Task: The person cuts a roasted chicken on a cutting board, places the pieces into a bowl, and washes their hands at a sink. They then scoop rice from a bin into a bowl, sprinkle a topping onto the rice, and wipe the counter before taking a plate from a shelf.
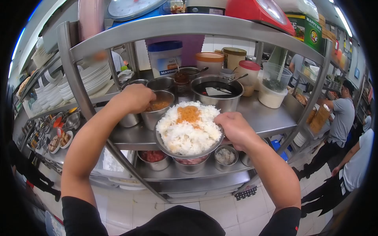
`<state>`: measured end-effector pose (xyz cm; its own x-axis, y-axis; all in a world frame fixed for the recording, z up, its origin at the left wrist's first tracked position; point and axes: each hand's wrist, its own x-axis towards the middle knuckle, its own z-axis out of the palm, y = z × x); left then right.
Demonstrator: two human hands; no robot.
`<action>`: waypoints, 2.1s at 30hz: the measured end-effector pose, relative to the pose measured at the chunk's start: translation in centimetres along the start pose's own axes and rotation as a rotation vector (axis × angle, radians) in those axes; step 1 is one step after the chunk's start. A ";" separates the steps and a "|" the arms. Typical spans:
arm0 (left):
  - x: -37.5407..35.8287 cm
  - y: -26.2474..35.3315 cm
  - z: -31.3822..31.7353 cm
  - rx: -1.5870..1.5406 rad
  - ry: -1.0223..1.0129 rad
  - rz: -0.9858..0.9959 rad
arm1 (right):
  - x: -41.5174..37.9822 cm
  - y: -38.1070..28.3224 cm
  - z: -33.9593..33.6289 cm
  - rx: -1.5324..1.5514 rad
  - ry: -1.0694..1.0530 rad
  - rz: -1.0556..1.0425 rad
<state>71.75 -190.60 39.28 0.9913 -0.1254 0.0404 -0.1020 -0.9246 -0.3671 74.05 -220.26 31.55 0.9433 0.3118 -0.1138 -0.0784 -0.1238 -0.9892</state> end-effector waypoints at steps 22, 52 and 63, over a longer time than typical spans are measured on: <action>-2.3 -3.5 0.9 -0.661 0.213 -0.104 | 0.4 0.7 -0.3 0.040 -0.031 -0.048; -0.1 -0.1 0.6 -0.104 0.006 -0.087 | 0.5 1.4 -0.4 0.048 -0.022 -0.054; -2.1 -4.3 0.3 -0.548 0.243 -0.075 | 0.8 1.7 -0.7 0.062 -0.036 -0.063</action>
<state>70.15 -186.22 40.52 0.9565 -0.0718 0.2827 -0.1248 -0.9767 0.1743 74.84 -220.85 29.81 0.9349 0.3509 -0.0531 -0.0400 -0.0443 -0.9982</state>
